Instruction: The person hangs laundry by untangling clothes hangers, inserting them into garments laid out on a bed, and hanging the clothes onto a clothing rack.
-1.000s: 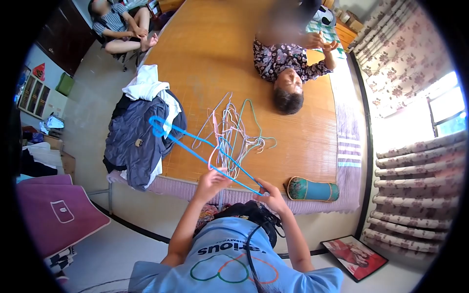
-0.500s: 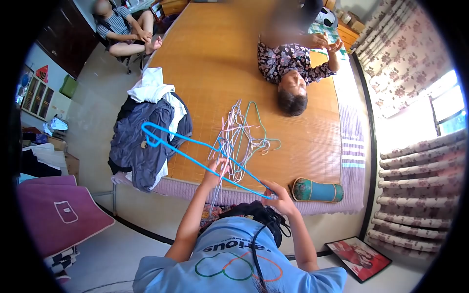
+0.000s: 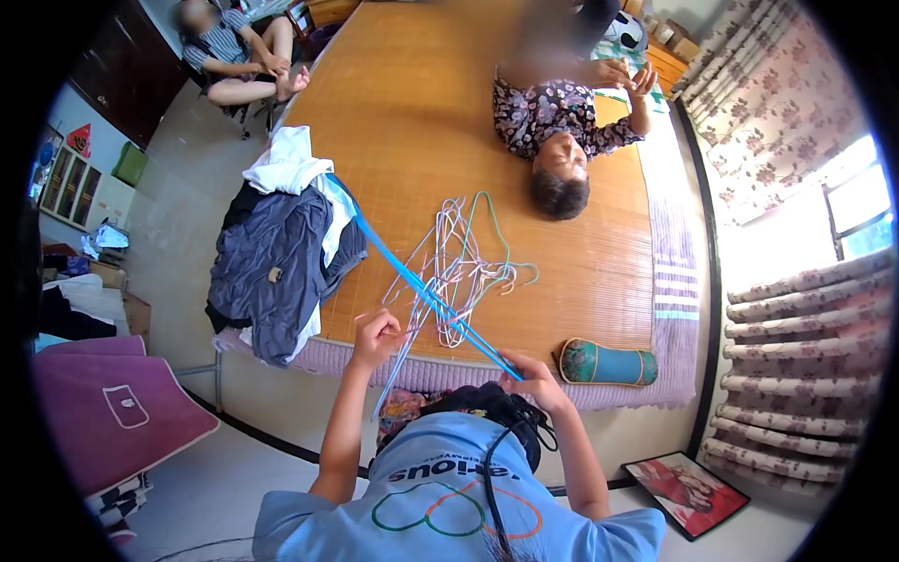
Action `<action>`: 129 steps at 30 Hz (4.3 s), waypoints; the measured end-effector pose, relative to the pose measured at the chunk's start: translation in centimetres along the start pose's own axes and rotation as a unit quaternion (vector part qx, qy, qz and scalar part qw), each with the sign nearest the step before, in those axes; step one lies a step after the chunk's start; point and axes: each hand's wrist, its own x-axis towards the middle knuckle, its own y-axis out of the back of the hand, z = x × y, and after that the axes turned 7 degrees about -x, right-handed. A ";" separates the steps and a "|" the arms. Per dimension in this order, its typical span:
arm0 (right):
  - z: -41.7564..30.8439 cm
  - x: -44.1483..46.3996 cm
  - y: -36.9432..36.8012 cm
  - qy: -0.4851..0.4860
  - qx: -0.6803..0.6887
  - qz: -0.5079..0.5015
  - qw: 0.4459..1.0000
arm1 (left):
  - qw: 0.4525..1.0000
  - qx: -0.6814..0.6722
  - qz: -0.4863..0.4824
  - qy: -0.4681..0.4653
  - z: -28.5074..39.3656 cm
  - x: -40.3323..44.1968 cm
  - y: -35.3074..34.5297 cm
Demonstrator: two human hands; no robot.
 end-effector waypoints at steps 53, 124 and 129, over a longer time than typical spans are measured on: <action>-2.5 0.5 -0.6 -0.201 -0.011 0.052 0.978 | 0.899 -0.028 0.436 0.005 2.5 3.4 -1.7; 3.9 1.9 2.1 0.009 0.485 -0.166 0.859 | 0.928 -0.322 -0.068 0.177 -8.1 9.0 -13.2; 3.7 2.4 1.4 -0.001 0.550 -0.197 0.812 | 0.915 -0.346 -0.046 0.202 -7.8 8.7 -13.0</action>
